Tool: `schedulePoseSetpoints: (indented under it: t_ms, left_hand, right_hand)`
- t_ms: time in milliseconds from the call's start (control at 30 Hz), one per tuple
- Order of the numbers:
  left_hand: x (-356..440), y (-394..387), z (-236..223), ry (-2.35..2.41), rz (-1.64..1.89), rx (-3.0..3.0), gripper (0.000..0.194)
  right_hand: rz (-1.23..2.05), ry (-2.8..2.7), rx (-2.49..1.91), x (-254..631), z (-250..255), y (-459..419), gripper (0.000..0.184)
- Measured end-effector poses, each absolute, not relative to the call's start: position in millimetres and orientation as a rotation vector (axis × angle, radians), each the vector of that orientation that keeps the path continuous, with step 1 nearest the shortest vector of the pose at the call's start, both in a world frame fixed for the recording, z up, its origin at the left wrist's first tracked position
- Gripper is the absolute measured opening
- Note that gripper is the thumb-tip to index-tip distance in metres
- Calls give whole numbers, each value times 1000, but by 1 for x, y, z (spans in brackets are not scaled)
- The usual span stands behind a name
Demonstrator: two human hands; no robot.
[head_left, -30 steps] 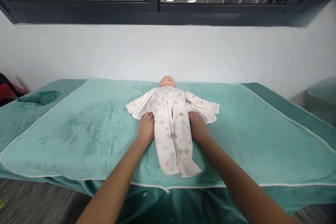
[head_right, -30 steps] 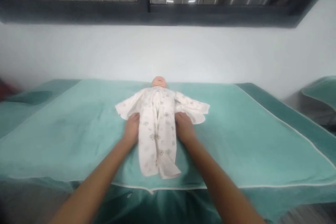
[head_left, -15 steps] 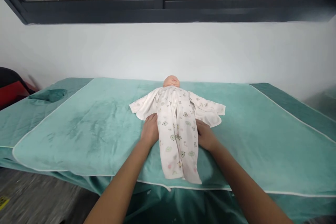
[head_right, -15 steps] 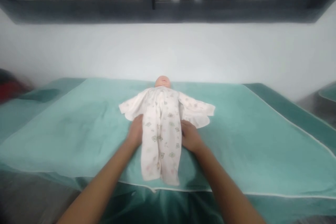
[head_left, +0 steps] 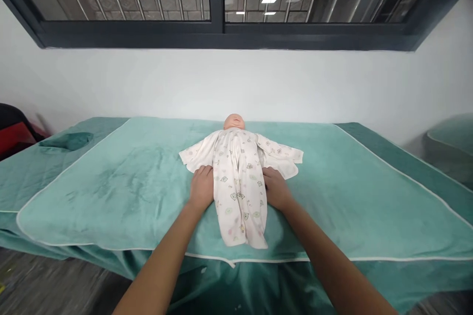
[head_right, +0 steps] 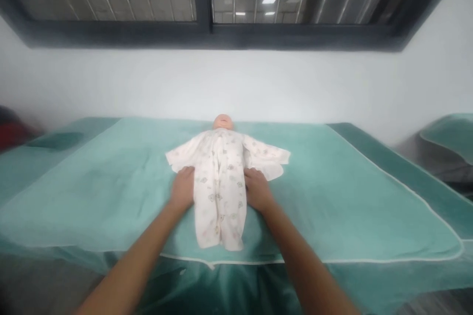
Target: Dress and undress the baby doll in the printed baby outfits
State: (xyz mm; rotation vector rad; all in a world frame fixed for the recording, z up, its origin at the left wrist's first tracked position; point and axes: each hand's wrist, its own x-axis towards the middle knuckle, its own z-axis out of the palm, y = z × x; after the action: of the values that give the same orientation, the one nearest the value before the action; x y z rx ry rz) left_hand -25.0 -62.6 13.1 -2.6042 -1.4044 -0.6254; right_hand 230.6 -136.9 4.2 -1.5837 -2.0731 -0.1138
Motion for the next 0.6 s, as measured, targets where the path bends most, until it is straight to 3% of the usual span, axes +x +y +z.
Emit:
schedulePoseSetpoints:
  t_ms: [233, 333, 400, 500, 600]
  left_hand:
    - [-47, -79, 12, -1235, -573, -2855, 17]
    - [-54, -70, 10, -1375, -974, -2915, 21]
    - [-59, -59, 8, -1616, -1333, -2650, 21]
    - [-63, -43, 6, -2020, -1573, -2093, 29]
    - [-61, -35, 3, -2179, -1416, -2013, 39]
  right_hand:
    - [-4, -2136, -1502, 237, 3, -160, 18]
    - [202, -2082, -1528, 247, 6, -158, 20]
    - [231, -1938, -1673, 257, 10, -146, 20]
    - [-34, -1764, -1922, 275, 18, -116, 26]
    - [-262, -1808, -2127, 288, 25, -86, 37]
